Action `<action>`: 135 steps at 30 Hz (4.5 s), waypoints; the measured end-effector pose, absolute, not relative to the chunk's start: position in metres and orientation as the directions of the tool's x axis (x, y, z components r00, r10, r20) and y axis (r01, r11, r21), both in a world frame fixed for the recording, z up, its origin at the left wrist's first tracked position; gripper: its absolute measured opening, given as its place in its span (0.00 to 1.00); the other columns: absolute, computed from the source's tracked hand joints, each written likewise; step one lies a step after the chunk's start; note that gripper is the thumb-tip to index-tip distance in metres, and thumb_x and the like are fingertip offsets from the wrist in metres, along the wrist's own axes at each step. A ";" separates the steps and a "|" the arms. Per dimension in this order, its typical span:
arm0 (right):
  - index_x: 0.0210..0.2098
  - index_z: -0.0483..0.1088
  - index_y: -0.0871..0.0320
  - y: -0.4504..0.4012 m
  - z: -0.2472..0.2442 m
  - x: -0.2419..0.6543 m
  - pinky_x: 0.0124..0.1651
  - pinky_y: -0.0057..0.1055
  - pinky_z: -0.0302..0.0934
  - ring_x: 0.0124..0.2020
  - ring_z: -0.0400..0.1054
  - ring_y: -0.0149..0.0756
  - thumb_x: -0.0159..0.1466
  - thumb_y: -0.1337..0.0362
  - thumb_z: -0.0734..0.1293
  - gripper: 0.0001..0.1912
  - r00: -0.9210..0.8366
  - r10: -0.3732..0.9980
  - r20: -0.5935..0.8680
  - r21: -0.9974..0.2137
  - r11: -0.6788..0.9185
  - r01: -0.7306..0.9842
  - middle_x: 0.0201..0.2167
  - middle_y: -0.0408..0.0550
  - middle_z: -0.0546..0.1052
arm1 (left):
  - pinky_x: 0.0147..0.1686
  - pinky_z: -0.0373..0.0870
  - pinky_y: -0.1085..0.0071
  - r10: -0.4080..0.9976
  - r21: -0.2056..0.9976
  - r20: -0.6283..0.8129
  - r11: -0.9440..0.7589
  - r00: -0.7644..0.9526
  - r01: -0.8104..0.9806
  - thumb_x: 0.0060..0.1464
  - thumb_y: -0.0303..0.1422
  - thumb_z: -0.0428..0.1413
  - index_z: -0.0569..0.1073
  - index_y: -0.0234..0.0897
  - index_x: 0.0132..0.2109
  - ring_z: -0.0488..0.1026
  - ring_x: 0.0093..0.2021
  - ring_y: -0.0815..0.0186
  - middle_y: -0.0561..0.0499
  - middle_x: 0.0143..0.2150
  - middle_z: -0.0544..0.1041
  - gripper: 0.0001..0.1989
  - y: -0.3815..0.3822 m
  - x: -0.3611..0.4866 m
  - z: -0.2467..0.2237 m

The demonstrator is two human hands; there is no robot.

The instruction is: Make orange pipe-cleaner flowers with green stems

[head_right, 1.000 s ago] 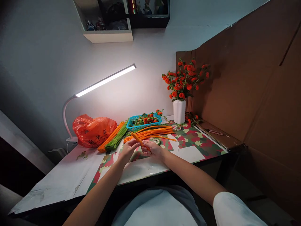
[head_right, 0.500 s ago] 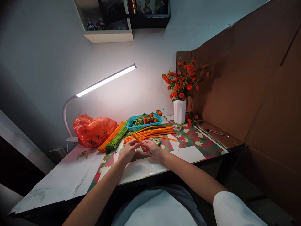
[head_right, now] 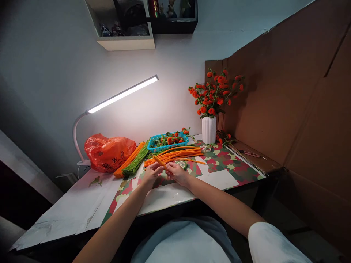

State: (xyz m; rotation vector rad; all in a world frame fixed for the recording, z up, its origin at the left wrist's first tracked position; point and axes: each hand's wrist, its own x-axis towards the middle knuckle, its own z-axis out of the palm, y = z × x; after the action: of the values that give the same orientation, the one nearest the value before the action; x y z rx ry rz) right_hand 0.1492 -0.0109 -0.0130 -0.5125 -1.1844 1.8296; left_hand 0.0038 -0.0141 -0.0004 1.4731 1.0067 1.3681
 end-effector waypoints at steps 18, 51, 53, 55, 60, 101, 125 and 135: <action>0.29 0.64 0.59 -0.014 -0.002 0.159 0.30 0.27 0.56 0.13 0.48 0.22 0.65 0.57 0.59 0.14 -0.817 0.573 -0.067 -0.823 -0.495 -0.279 0.16 0.36 0.64 | 0.37 0.66 0.70 0.952 0.956 0.217 -0.161 0.217 -0.246 0.37 0.40 0.68 0.75 0.33 0.41 0.71 0.33 0.66 0.49 0.32 0.76 0.23 -0.017 -0.008 0.007; 0.31 0.67 0.59 -0.012 -0.012 0.156 0.26 0.25 0.57 0.16 0.44 0.22 0.52 0.55 0.71 0.15 -0.658 0.748 0.085 -0.875 -0.259 -0.408 0.14 0.32 0.54 | 0.32 0.65 0.71 0.857 0.865 0.462 -0.492 0.228 0.097 0.48 0.46 0.59 0.72 0.35 0.32 0.68 0.28 0.66 0.51 0.27 0.72 0.17 -0.010 -0.005 -0.004; 0.32 0.66 0.59 -0.012 -0.012 0.156 0.27 0.25 0.58 0.16 0.44 0.23 0.52 0.55 0.71 0.15 -0.666 0.741 0.084 -0.869 -0.273 -0.413 0.14 0.31 0.54 | 0.31 0.65 0.71 0.859 0.869 0.461 -0.488 0.222 0.080 0.47 0.46 0.59 0.72 0.35 0.31 0.68 0.28 0.67 0.52 0.26 0.72 0.17 -0.010 -0.003 -0.004; 0.31 0.65 0.58 -0.012 -0.011 0.156 0.26 0.24 0.57 0.16 0.44 0.23 0.52 0.55 0.71 0.15 -0.676 0.733 0.074 -0.860 -0.296 -0.416 0.14 0.31 0.54 | 0.31 0.65 0.71 0.866 0.877 0.456 -0.476 0.207 0.060 0.46 0.46 0.60 0.73 0.35 0.31 0.67 0.28 0.67 0.52 0.26 0.71 0.17 -0.011 -0.002 -0.004; 0.30 0.64 0.60 -0.011 -0.006 0.157 0.24 0.22 0.54 0.14 0.39 0.21 0.59 0.59 0.66 0.10 -0.749 0.661 0.043 -0.807 -0.419 -0.416 0.13 0.31 0.53 | 0.33 0.67 0.71 0.913 0.920 0.385 -0.366 0.137 -0.141 0.47 0.46 0.60 0.76 0.35 0.40 0.71 0.33 0.66 0.49 0.34 0.76 0.19 -0.010 -0.003 0.001; 0.25 0.57 0.57 0.026 0.017 0.109 0.18 0.19 0.42 0.15 0.40 0.22 0.65 0.58 0.60 0.15 -0.594 0.802 0.065 -0.855 -0.262 -0.447 0.15 0.33 0.51 | 0.42 0.74 0.68 0.969 0.858 0.186 -0.081 0.160 -0.506 0.48 0.34 0.62 0.74 0.35 0.44 0.75 0.46 0.61 0.43 0.45 0.78 0.15 0.040 -0.025 0.010; 0.37 0.65 0.59 0.016 -0.014 0.098 0.35 0.33 0.53 0.33 0.67 0.42 0.68 0.64 0.54 0.10 -0.211 0.869 0.448 -0.570 0.460 0.681 0.31 0.55 0.73 | 0.28 0.70 0.73 0.940 0.922 0.229 -0.293 -0.251 -0.254 0.27 0.44 0.69 0.72 0.31 0.23 0.70 0.22 0.71 0.55 0.20 0.73 0.21 0.024 -0.011 0.005; 0.39 0.63 0.59 0.010 -0.013 0.097 0.40 0.33 0.54 0.40 0.67 0.43 0.68 0.69 0.53 0.09 -0.233 0.874 0.426 -0.525 0.449 0.723 0.37 0.57 0.74 | 0.29 0.70 0.72 0.972 0.933 0.149 -0.199 -0.183 -0.299 0.29 0.43 0.69 0.71 0.31 0.25 0.70 0.22 0.71 0.54 0.20 0.73 0.21 0.031 -0.018 -0.002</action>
State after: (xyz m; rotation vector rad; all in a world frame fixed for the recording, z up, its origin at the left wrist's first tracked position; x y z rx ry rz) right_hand 0.0969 0.0099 -0.0131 -1.3330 -2.0180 0.2832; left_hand -0.0179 0.0308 -0.0024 1.0103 0.9858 1.5907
